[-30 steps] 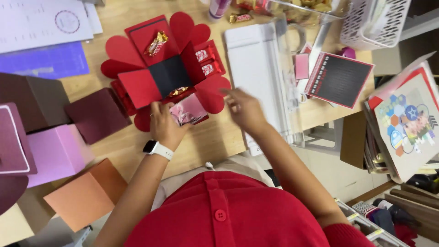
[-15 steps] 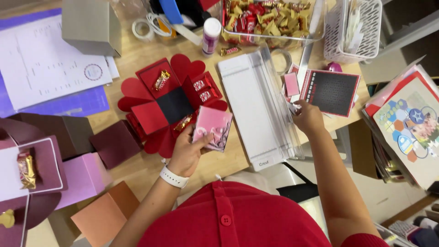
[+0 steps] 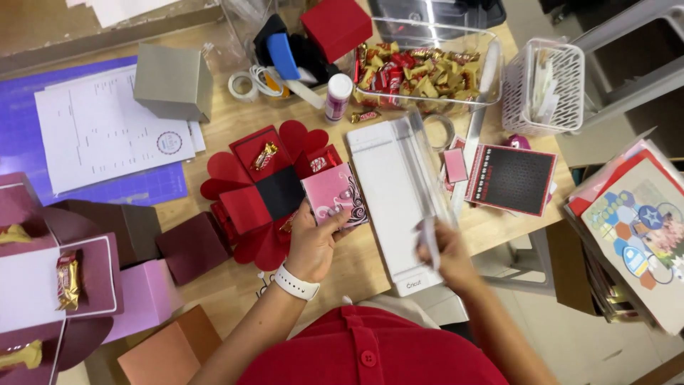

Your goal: The person uses a paper trimmer to cut a pink patterned card, then trims it with scissors. They apply glue to the card and attach it to the inside flap of a red flower-shaped gift box containing chocolates. The person then searches through a binder of scrapbook papers, selects a striped sheet, and places it on the table.

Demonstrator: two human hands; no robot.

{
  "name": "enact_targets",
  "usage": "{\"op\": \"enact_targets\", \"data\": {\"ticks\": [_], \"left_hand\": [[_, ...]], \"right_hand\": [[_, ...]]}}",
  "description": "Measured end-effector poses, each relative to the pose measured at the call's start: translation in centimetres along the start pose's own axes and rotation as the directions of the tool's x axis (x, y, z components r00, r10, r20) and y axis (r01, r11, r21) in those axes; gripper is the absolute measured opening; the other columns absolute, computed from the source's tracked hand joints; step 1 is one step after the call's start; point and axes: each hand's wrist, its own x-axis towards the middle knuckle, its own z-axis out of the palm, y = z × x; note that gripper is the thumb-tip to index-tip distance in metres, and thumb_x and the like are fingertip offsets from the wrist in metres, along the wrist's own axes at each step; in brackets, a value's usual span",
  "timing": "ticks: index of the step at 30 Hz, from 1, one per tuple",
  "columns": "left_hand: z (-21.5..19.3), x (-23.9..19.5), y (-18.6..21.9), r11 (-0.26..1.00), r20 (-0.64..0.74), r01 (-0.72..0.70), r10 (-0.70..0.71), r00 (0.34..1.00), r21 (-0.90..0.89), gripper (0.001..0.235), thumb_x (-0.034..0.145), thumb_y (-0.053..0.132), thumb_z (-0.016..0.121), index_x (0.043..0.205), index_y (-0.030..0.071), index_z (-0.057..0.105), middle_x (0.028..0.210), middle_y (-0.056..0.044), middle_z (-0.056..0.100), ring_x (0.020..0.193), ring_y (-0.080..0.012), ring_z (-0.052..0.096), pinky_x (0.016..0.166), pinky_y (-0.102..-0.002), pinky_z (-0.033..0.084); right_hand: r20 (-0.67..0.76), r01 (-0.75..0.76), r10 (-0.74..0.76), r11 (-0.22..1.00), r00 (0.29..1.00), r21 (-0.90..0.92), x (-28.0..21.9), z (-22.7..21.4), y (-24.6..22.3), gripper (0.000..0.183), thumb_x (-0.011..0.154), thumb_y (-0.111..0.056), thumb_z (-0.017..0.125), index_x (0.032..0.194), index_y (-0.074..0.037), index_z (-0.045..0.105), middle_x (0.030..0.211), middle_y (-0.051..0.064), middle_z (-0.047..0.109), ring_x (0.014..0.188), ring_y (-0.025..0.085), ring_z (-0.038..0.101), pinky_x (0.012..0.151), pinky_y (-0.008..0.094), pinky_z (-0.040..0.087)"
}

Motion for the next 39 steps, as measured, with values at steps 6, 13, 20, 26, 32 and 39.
{"op": "enact_targets", "data": {"ticks": [6,13,20,26,32,39], "left_hand": [[2.0,-1.3,0.8,0.999,0.008,-0.046,0.046,0.999,0.009,0.051,0.081,-0.005,0.078,0.12,0.013,0.051,0.102,-0.007,0.071,0.085,-0.0228,0.076,0.07,-0.036,0.068],[1.6,-1.5,0.7,0.994,-0.029,-0.109,0.11,0.993,0.025,0.056,0.082,-0.006,0.079,0.125,0.015,0.052,0.104,-0.005,0.07,0.086,-0.0166,0.073,0.07,-0.034,0.067],[1.3,-1.6,0.5,0.988,-0.023,-0.15,0.151,0.988,0.03,0.057,0.082,-0.005,0.079,0.127,0.016,0.052,0.103,-0.003,0.069,0.085,-0.0138,0.072,0.068,-0.031,0.067],[1.3,-1.6,0.3,0.981,-0.019,-0.185,0.186,0.982,0.057,0.055,0.082,-0.006,0.08,0.126,0.015,0.055,0.1,-0.004,0.07,0.083,-0.0132,0.072,0.067,-0.031,0.068],[1.2,-1.6,0.3,0.977,-0.009,-0.204,0.205,0.979,0.056,0.053,0.082,-0.006,0.078,0.126,0.014,0.055,0.1,-0.004,0.07,0.083,-0.0134,0.072,0.067,-0.032,0.068],[1.2,-2.0,0.3,0.976,-0.01,-0.217,0.217,0.976,0.032,0.051,0.082,-0.007,0.078,0.123,0.013,0.055,0.1,-0.004,0.071,0.083,-0.0144,0.073,0.066,-0.033,0.068]], "right_hand": [[0.288,0.053,-0.117,0.974,0.95,0.221,0.9,7.4,-0.9,0.062,0.071,-0.028,0.09,0.113,0.009,0.062,0.067,0.011,0.056,0.061,0.018,0.057,0.054,0.027,0.043],[0.296,0.076,-0.127,0.981,0.947,0.178,1.3,8.9,-1.6,0.061,0.077,-0.021,0.085,0.126,0.008,0.063,0.066,0.01,0.057,0.06,0.012,0.053,0.056,0.024,0.041],[0.306,0.075,-0.124,0.983,0.944,0.167,1.5,8.9,-1.1,0.059,0.078,-0.014,0.086,0.127,0.01,0.064,0.063,0.011,0.061,0.056,0.012,0.053,0.054,0.024,0.041],[0.289,0.077,-0.125,0.982,0.949,0.172,1.4,8.4,-0.5,0.057,0.077,-0.006,0.086,0.127,0.011,0.065,0.061,0.011,0.063,0.053,0.009,0.053,0.053,0.021,0.04],[0.267,0.079,-0.123,0.982,0.956,0.173,1.6,8.1,0.6,0.056,0.076,-0.003,0.087,0.125,0.013,0.066,0.057,0.009,0.063,0.048,0.008,0.053,0.05,0.019,0.04],[0.276,0.104,-0.17,0.966,0.946,0.238,1.7,8.3,-1.6,0.07,0.073,-0.034,0.089,0.121,0.01,0.063,0.063,0.008,0.057,0.056,0.01,0.053,0.052,0.022,0.039]]}}
